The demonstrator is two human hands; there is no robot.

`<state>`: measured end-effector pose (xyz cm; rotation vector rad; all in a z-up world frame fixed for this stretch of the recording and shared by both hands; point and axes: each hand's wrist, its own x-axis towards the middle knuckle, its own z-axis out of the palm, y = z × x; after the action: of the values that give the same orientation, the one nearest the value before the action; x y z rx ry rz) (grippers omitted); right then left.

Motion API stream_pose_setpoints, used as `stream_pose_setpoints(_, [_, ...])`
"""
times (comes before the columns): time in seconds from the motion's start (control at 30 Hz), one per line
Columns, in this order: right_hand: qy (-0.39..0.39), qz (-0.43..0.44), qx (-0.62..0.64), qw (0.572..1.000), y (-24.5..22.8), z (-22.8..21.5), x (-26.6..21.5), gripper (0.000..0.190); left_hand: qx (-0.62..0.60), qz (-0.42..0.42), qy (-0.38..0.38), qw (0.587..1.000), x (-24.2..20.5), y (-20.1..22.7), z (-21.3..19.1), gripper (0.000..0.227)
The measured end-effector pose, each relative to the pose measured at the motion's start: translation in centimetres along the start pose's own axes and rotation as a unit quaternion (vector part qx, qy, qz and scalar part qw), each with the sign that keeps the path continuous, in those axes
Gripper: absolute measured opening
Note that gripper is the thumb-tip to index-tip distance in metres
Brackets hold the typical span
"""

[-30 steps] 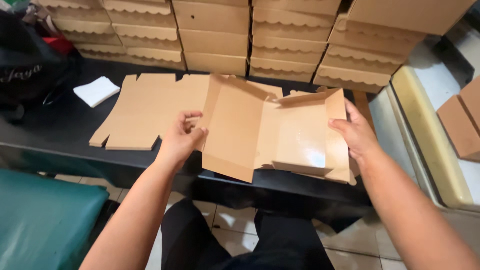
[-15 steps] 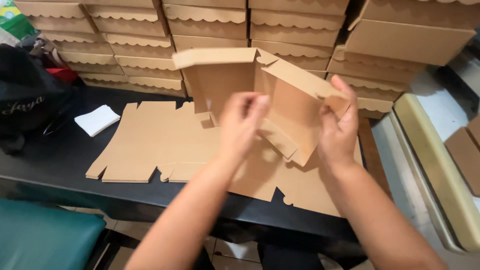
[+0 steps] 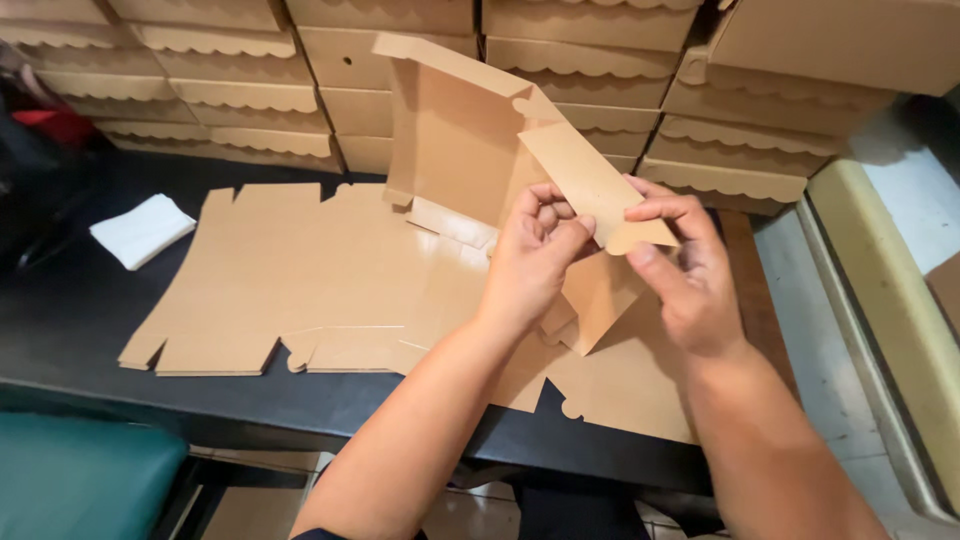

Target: The person assembles flat cardboard pieces into rectangular boxes by hand. They fold the sides, tuck in tabs, and secure the flaps to form the box structure. The person repeats this process for multiple units, stacking the finished boxes on a nearby surface.

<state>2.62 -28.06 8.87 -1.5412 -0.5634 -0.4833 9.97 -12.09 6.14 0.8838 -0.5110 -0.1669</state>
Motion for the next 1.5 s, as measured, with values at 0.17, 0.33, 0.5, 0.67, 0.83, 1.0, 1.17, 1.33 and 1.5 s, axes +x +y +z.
stream_pose_setpoints(0.17, [-0.043,0.001,0.06,0.997,-1.2,-0.7,0.2,0.054,-0.039,0.024,-0.02,0.999,-1.2,0.5,0.9,0.037])
stream_pose_setpoints(0.33, [-0.03,0.013,0.09,0.995,-2.4,-0.4,-0.2,0.059,0.041,0.054,-0.041,0.997,-2.5,2.7,2.8,0.037])
stream_pose_setpoints(0.5, [-0.047,-0.018,0.021,0.999,-1.7,-1.5,-0.4,0.041,0.115,0.049,-0.059,0.99,-1.5,3.1,3.2,0.047])
stream_pose_setpoints(0.67, [-0.042,0.019,-0.018,0.999,-1.7,-1.7,-0.2,0.03,0.074,-0.008,-0.106,0.992,-0.8,2.5,1.6,0.055])
stream_pose_setpoints(0.83, [-0.035,0.047,-0.018,0.998,-2.2,-1.1,0.1,0.03,0.021,-0.008,-0.094,0.995,-1.4,0.8,1.1,0.056])
stream_pose_setpoints(1.0, [-0.078,0.051,-0.077,0.993,-2.5,-1.7,0.3,0.029,-0.004,-0.006,-0.083,0.997,-2.0,-0.8,0.6,0.055])
stream_pose_setpoints(1.17, [-0.041,0.053,0.026,0.997,-1.6,-1.3,-0.2,0.028,0.0,0.026,-0.092,0.995,-3.0,-2.7,0.6,0.038])
stream_pose_setpoints(1.33, [0.037,0.078,0.196,0.977,-1.7,-0.5,-0.6,0.019,-0.007,0.005,-0.073,0.997,-4.0,-3.3,1.3,0.026])
stream_pose_setpoints(1.5, [0.111,0.064,0.17,0.977,-1.1,0.1,-0.6,0.019,0.007,-0.01,-0.066,0.998,-4.6,-3.3,2.0,0.021])
